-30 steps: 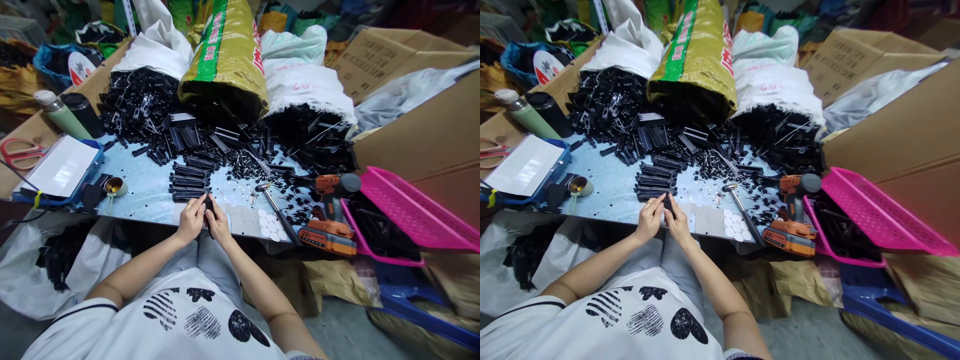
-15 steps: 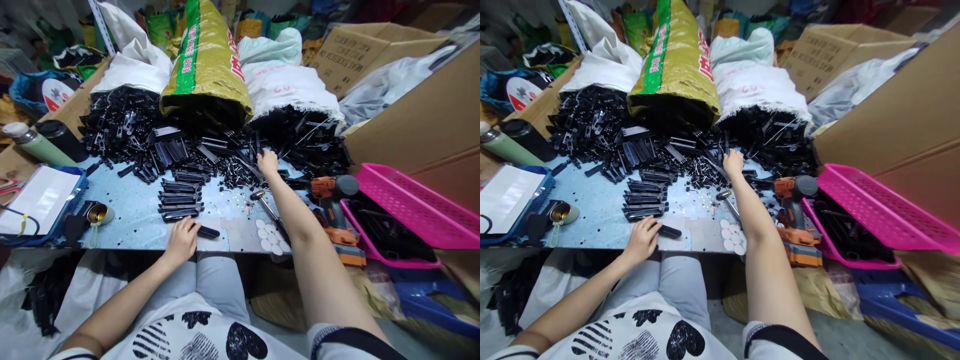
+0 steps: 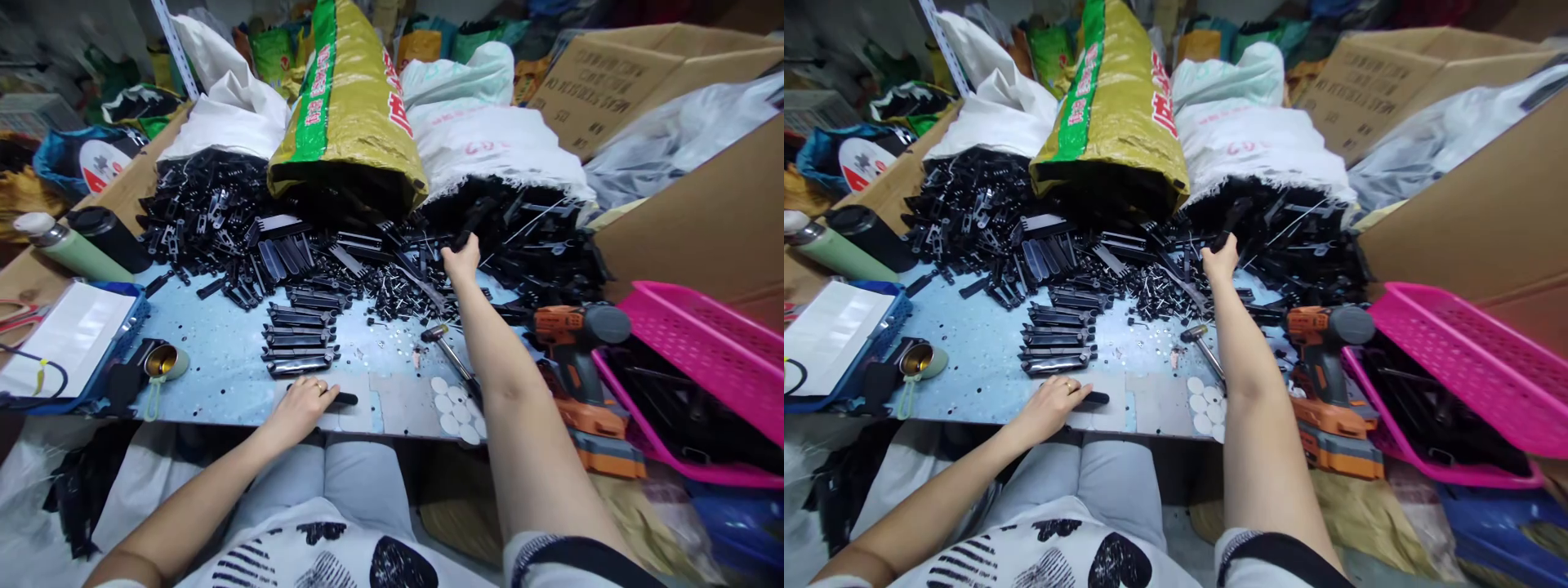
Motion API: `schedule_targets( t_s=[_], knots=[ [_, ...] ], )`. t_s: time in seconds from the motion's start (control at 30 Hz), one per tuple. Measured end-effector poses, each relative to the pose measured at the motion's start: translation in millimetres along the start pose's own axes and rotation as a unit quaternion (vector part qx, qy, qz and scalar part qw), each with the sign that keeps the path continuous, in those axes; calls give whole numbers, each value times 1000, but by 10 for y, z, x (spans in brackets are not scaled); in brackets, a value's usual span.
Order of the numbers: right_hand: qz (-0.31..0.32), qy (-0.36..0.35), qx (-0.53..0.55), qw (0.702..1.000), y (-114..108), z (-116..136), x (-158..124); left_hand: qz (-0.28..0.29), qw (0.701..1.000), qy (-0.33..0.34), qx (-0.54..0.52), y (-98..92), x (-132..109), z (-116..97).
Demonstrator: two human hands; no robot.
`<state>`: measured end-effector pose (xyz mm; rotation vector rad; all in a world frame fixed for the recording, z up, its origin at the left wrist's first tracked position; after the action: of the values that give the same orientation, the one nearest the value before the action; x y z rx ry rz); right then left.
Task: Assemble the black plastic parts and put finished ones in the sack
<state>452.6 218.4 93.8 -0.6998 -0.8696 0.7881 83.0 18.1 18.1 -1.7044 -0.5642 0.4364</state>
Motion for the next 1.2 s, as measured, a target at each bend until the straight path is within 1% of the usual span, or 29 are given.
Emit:
schedule_targets(
  t_s=[0.07, 0.1, 0.17, 0.2, 0.27, 0.3, 0.33, 0.37, 0.4, 0.43, 0.5, 0.57, 0.7, 0.83, 0.9, 0.93, 1.07, 1.2],
  knots=[
    [2, 2, -26, 1000, -122, 33, -258, 7, 1000, -17, 2, 21, -57, 62],
    [20, -14, -26, 999, -160, 93, -449, 10, 1000, -24, 0, 35, -76, 88],
    [95, -80, -19, 992, -174, 297, -972, 10, 999, -31, -14, 53, -85, 121],
    [154, -125, -14, 980, -144, 427, -1306, 8, 999, -30, -27, 58, -77, 125],
    [288, -222, -10, 932, -55, 687, -2073, 8, 998, -19, -63, 66, -39, 110],
    [355, -293, -25, 887, 0, 822, -2493, 11, 997, -12, -80, 71, -15, 94],
    [384, -347, -44, 854, 21, 921, -2844, 17, 996, -5, -93, 76, 10, 74],
    [395, -379, -64, 834, 39, 984, -3112, 23, 995, 0, -101, 79, 34, 53],
    [396, -399, -85, 822, 63, 1027, -3309, 26, 994, 0, -105, 77, 55, 34],
    [388, -400, -103, 824, 84, 1048, -3420, 27, 994, -2, -106, 71, 72, 19],
    [375, -378, -132, 836, 121, 1058, -3497, 25, 994, -7, -102, 56, 94, -16],
    [364, -360, -152, 845, 114, 1075, -3478, 19, 995, -8, -96, 43, 97, -50],
    [328, -357, -178, 856, -38, 1202, -3425, -5, 996, -11, -92, 30, 67, -57],
    [308, -363, -187, 859, -191, 1360, -3439, -56, 991, 2, -119, -30, 10, -22],
    [307, -374, -183, 856, -235, 1430, -3438, -77, 988, 8, -134, -68, -13, 4],
    [307, -380, -181, 853, -250, 1458, -3426, -78, 987, 7, -138, -76, -17, 20],
    [311, -402, -175, 843, -277, 1508, -3311, -47, 988, -21, -148, -71, 3, 85],
    [334, -441, -168, 816, -253, 1504, -3257, -23, 986, -43, -160, -88, 31, 92]
  ],
)
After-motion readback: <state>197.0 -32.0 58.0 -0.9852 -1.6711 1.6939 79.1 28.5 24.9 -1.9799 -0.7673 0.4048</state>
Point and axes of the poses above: each hand's wrist, its own x-axis towards the middle knuckle, its own y-axis out of the palm, z = x × y, the point moved 8 cm from there along x, towards the middle knuckle
